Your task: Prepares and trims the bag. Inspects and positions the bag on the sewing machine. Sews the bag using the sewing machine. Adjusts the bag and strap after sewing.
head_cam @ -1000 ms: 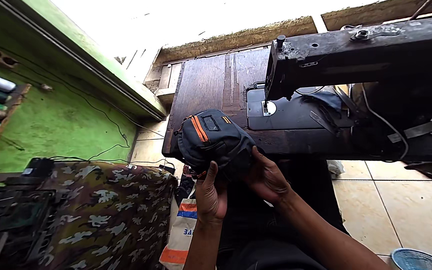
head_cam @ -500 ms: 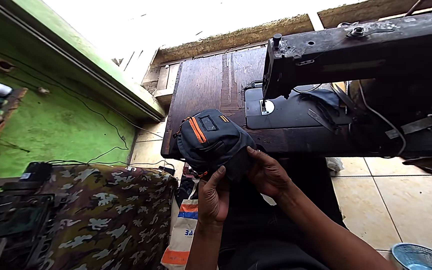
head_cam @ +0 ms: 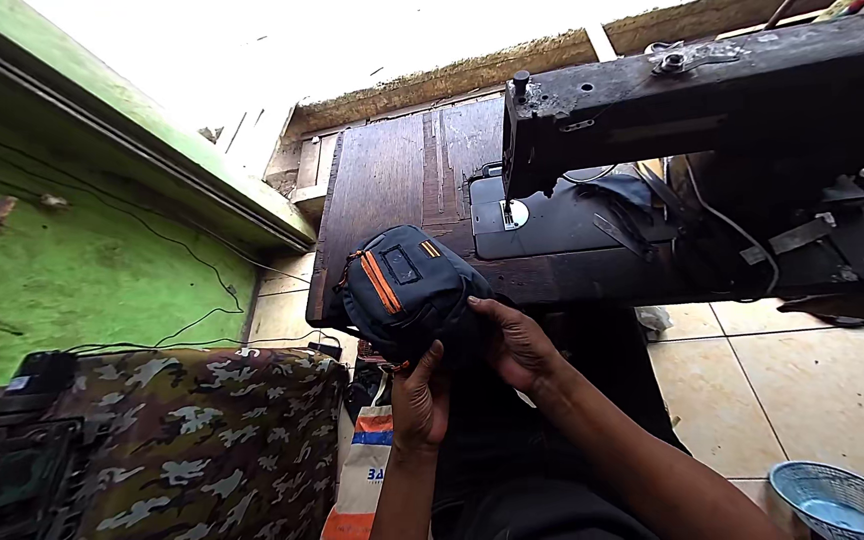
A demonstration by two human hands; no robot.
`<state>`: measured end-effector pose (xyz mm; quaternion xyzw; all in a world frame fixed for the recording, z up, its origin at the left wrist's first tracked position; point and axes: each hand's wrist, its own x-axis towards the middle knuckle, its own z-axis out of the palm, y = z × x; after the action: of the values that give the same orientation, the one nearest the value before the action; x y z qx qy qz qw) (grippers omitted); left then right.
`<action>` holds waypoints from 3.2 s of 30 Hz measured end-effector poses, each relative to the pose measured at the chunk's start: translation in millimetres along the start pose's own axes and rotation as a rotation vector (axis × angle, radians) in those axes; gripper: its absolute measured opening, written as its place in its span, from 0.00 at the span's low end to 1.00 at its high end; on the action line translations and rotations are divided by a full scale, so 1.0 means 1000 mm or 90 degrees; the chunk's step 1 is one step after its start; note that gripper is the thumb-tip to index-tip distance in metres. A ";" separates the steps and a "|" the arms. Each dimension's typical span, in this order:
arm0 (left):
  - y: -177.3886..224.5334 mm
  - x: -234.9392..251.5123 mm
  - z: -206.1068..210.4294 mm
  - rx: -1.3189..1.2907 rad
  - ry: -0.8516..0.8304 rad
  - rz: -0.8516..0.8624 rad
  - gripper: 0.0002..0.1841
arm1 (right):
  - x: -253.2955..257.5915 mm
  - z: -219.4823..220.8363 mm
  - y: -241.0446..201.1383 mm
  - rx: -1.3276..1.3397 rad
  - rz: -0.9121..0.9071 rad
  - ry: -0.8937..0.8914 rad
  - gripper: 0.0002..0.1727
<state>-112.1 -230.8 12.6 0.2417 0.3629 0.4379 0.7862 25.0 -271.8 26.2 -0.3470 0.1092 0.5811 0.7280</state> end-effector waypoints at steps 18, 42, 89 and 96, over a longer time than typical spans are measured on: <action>-0.006 0.003 -0.013 -0.031 -0.031 -0.039 0.14 | -0.003 -0.023 -0.007 -0.061 -0.021 -0.185 0.10; 0.066 0.193 0.188 1.235 -0.998 -0.042 0.26 | 0.034 -0.021 -0.054 -0.320 -0.242 -0.098 0.13; 0.072 0.255 0.104 1.035 -0.520 -0.072 0.11 | 0.087 -0.029 -0.074 -0.611 -0.270 0.053 0.19; 0.054 0.239 0.142 1.166 -0.653 0.297 0.34 | 0.088 -0.028 -0.088 -0.711 -0.273 0.121 0.20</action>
<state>56.0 -6.4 52.2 0.9570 0.1245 -0.0150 0.2616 139.3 -229.2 -11.0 -0.7413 -0.2200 0.3572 0.5240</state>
